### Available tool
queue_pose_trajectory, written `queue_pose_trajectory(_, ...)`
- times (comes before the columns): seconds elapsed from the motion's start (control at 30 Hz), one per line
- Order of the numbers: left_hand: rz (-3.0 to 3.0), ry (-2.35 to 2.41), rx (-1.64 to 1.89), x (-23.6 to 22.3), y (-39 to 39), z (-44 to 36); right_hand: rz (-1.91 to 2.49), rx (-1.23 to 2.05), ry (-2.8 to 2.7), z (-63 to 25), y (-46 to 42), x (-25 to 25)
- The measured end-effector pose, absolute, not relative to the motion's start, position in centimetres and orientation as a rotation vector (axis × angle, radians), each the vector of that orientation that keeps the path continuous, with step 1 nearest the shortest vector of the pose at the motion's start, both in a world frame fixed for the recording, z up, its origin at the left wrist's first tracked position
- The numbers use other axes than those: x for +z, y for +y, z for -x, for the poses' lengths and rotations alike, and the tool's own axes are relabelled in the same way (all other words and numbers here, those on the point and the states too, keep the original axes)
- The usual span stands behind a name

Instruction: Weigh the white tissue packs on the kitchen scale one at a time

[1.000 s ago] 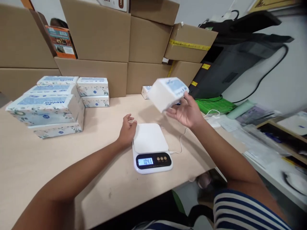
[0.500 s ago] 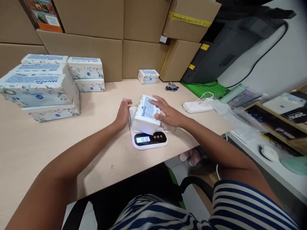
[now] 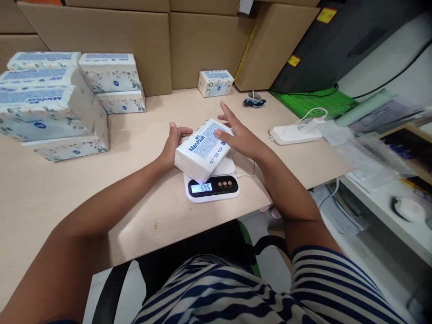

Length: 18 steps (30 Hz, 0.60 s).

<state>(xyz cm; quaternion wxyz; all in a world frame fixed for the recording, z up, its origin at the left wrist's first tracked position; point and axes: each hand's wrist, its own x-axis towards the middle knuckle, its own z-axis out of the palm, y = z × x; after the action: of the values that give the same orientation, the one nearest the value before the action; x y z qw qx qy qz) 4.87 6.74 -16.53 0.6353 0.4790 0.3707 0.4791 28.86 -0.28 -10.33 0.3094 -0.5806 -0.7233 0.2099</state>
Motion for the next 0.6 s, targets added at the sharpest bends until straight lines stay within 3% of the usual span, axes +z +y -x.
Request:
queue_pose_trajectory(0.23, -1.121, 0.872, 1.132, -15.8, 5.9, -4.2, 1.122, 0.852, -1.701, -28.6, -0.1, -12.4)
queue_pose_trajectory(0.6, -1.254, 0.961, 1.469, -14.0, 5.3, -4.2, 1.583, -0.163, -1.743, -27.1, -3.3, -11.9)
